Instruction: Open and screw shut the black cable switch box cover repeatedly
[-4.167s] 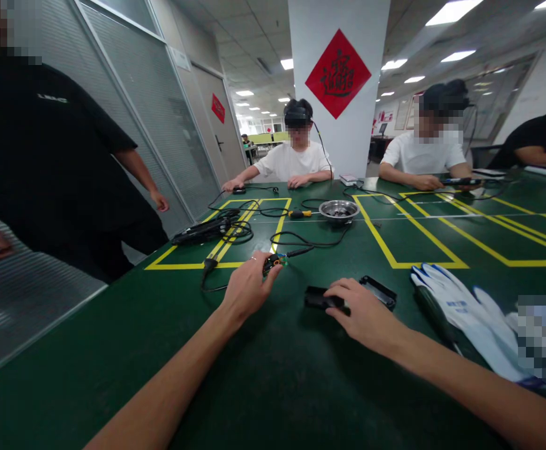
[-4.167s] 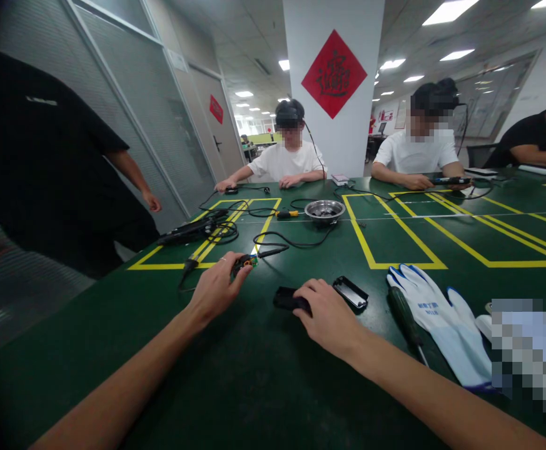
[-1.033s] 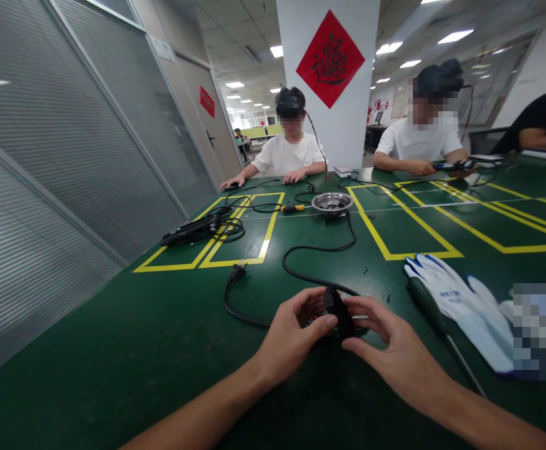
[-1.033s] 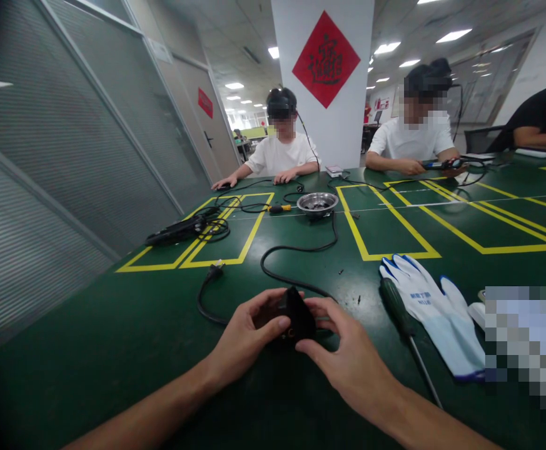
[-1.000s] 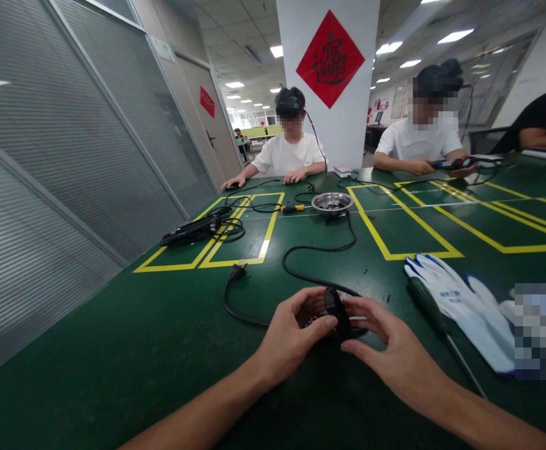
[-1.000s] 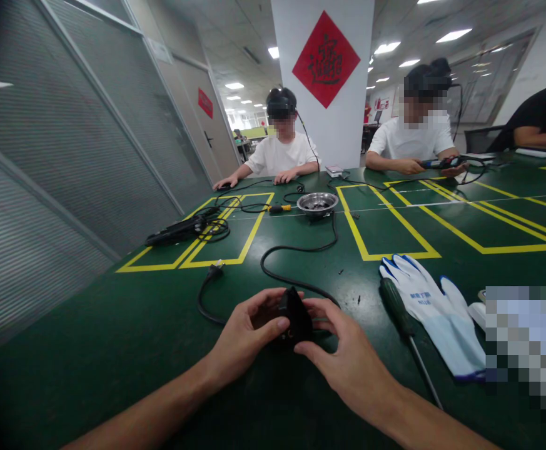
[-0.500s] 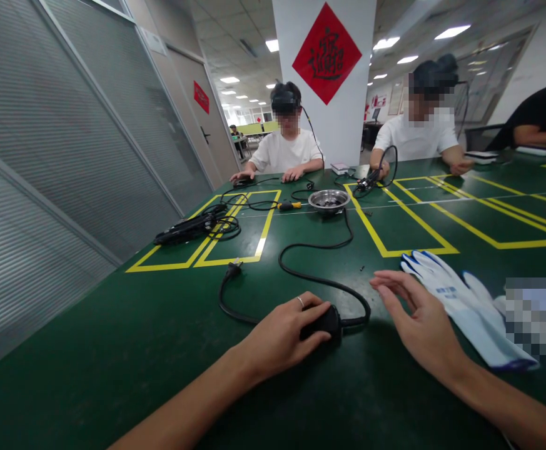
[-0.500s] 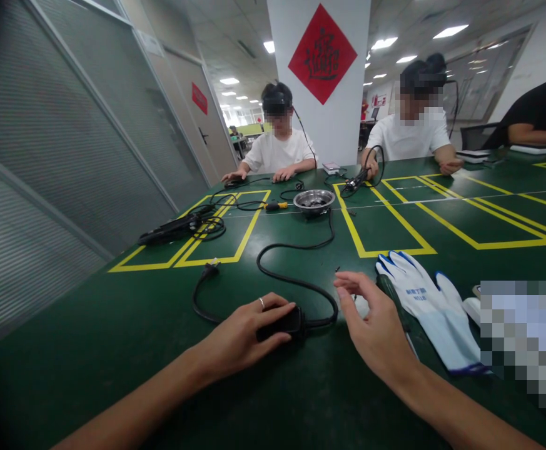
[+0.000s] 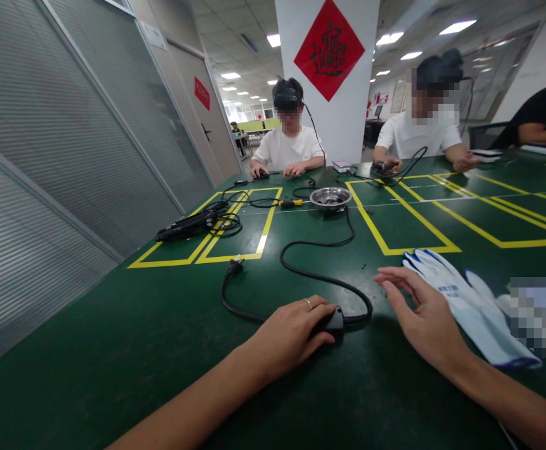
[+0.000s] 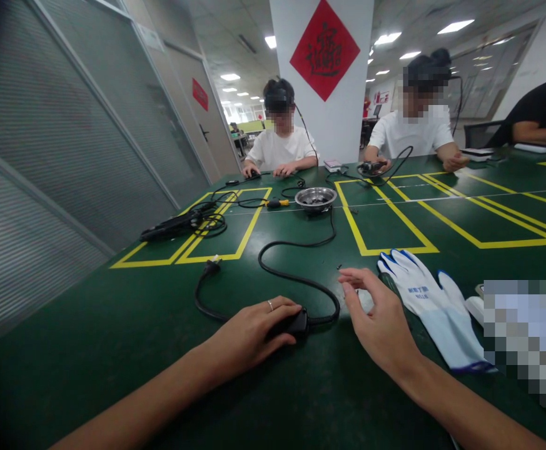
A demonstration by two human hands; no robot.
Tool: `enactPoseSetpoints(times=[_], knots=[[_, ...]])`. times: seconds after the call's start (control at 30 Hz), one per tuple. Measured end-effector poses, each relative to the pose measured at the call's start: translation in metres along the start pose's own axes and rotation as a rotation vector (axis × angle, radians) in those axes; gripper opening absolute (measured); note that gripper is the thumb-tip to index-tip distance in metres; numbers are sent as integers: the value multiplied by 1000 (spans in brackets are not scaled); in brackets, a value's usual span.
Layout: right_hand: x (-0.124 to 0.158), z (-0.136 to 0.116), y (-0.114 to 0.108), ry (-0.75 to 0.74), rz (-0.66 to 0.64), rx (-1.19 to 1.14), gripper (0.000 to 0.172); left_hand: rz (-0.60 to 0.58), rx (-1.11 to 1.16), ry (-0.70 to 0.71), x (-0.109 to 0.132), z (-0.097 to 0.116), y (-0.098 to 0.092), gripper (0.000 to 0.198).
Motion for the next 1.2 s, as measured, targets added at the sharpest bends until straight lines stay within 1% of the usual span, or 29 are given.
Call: enactPoseSetpoints(times=[0.13, 0.2, 0.27, 0.33, 0.37, 0.4, 0.43, 0.47, 0.53, 0.6, 0.63, 0.67, 0.73, 0.77, 0.8, 0.87, 0.93, 1.03, 1.13, 1.2], knots=[[-3, 3, -7, -10, 42, 19, 25, -14, -71, -27, 0, -2, 5, 43], [-4, 4, -9, -14, 63, 18, 25, -3, -114, -17, 1, 0, 4, 49], [-5, 3, -11, -18, 84, 28, 24, 65, -166, 25, 3, 5, -4, 64], [-7, 0, -15, -30, 111, 58, 24, 174, -219, 60, 4, 10, -17, 76], [-9, -2, -19, -42, 128, 86, 23, 212, -239, 64, 5, 11, -21, 79], [-11, -5, -23, -57, 141, 127, 24, 219, -250, 69, 5, 12, -21, 81], [-13, -9, -26, -78, 144, 188, 24, 197, -255, 70, 4, 11, -17, 81], [-16, -13, -29, -105, 142, 279, 25, 139, -255, 72, 2, 10, -9, 80], [-20, -16, -31, -140, 105, 557, 29, 16, -257, 66, 0, 8, 10, 71], [-22, -3, -29, -104, 4, 861, 36, -39, -269, 37, -2, 5, 21, 61], [-22, 11, -28, -47, -67, 958, 39, -43, -273, 19, -3, 3, 23, 59], [-20, 27, -26, 26, -142, 999, 42, -41, -272, 10, -3, 2, 23, 58], [-16, 57, -23, 155, -255, 954, 43, -38, -261, -1, -3, 2, 22, 58], [-15, 68, -22, 198, -278, 905, 42, -37, -256, -4, -2, 2, 22, 59], [-16, 76, -22, 224, -282, 855, 41, -34, -252, -6, -2, 1, 21, 60], [-23, 83, -26, 247, -262, 762, 38, -20, -245, -5, -1, 1, 19, 63], [-31, 84, -35, 269, -232, 640, 39, 0, -236, 0, 0, 2, 17, 64], [-39, 78, -58, 340, -146, 332, 43, 18, -217, 13, 1, 3, 15, 60], [-42, 65, -82, 371, -3, 27, 39, 17, -188, 29, 1, 3, 13, 53], [-42, 50, -97, 316, 145, -130, 32, 13, -166, 35, 1, 2, 12, 49]])
Point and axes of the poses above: each hand's wrist, its own x-axis away from the middle knuckle, its own y-axis out of the palm, z = x × y, the point moved 10 cm from there along -x, towards the middle knuckle, and after that the axes turned 10 degrees about x, right-handed, at the moved point
